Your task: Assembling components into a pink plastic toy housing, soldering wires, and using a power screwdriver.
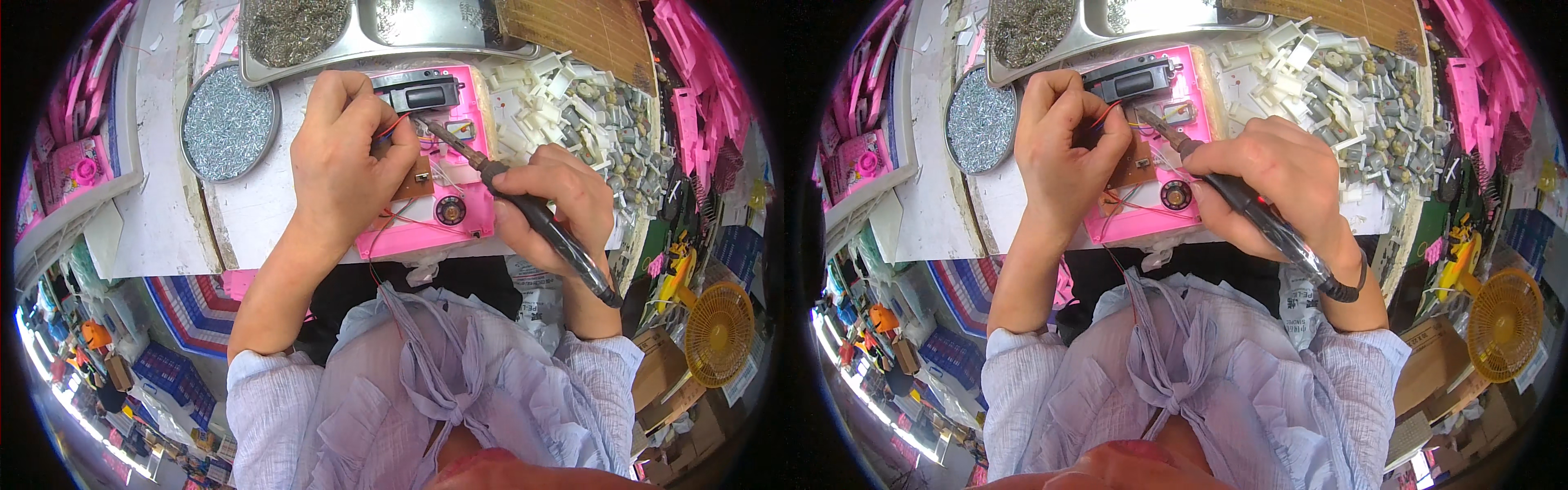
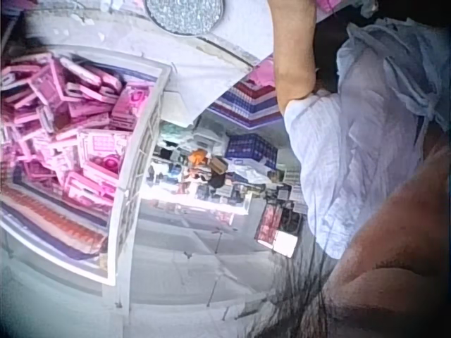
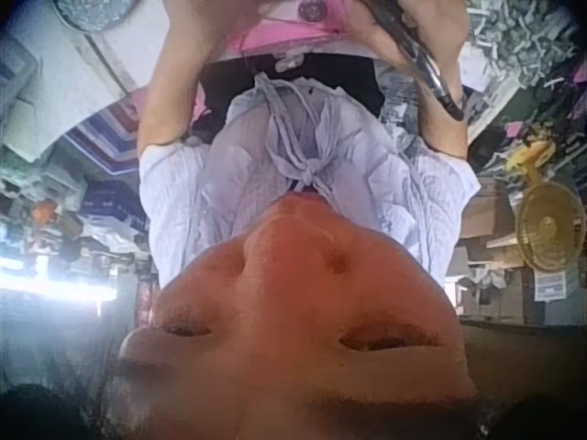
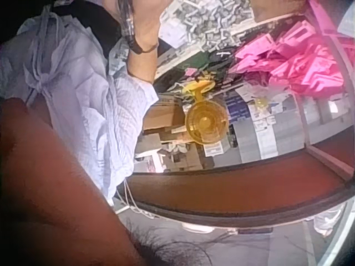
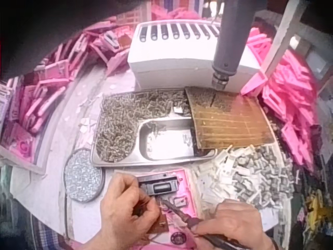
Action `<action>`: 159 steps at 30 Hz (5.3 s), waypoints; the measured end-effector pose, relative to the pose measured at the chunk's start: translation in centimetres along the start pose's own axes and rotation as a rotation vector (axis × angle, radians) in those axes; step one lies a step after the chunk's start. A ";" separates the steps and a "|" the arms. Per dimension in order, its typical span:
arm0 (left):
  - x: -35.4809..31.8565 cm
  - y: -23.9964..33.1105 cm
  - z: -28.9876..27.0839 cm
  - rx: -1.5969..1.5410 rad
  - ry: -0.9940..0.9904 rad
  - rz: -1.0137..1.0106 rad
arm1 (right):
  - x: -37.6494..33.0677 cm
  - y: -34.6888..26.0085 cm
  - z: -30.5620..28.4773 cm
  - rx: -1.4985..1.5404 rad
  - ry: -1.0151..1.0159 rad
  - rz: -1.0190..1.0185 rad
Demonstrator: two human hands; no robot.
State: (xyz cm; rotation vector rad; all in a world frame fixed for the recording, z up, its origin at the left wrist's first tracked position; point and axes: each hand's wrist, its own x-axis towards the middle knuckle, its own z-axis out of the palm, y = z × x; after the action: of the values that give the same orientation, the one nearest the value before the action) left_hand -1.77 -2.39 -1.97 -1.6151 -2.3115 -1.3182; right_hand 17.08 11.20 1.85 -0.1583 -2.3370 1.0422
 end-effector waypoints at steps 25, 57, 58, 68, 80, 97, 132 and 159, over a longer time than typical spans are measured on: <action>0.0 0.1 -0.3 0.031 -0.044 -0.025 | -2.0 -0.1 -1.7 0.017 0.101 -0.018; -1.1 3.1 -0.5 -0.121 -0.351 0.199 | -4.1 -0.4 -2.4 0.096 0.336 0.192; -1.1 3.1 -0.6 -0.193 -0.376 0.057 | -4.3 -0.3 -2.1 0.120 0.345 0.229; -1.0 3.0 -0.7 -0.463 -0.440 -0.518 | -1.0 1.5 4.1 0.252 0.209 0.187; -1.0 3.1 -0.6 -0.448 -0.414 -0.458 | -1.0 2.0 3.8 0.160 0.203 0.055; -1.4 2.6 -1.6 -0.167 -0.547 0.105 | -5.5 -0.6 -3.3 0.313 0.027 0.264; -1.3 2.3 -1.7 -0.133 -0.577 0.177 | -4.2 -0.6 -4.7 0.324 -0.028 0.345; -1.4 2.4 -1.6 -0.106 -0.576 0.193 | -3.0 -0.2 -2.9 0.499 -0.108 0.698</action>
State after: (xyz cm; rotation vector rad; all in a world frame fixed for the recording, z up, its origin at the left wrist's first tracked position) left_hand 0.12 -4.19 -0.10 -2.4492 -2.2863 -1.0498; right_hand 21.20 11.95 2.18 -0.7705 -2.0572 1.9688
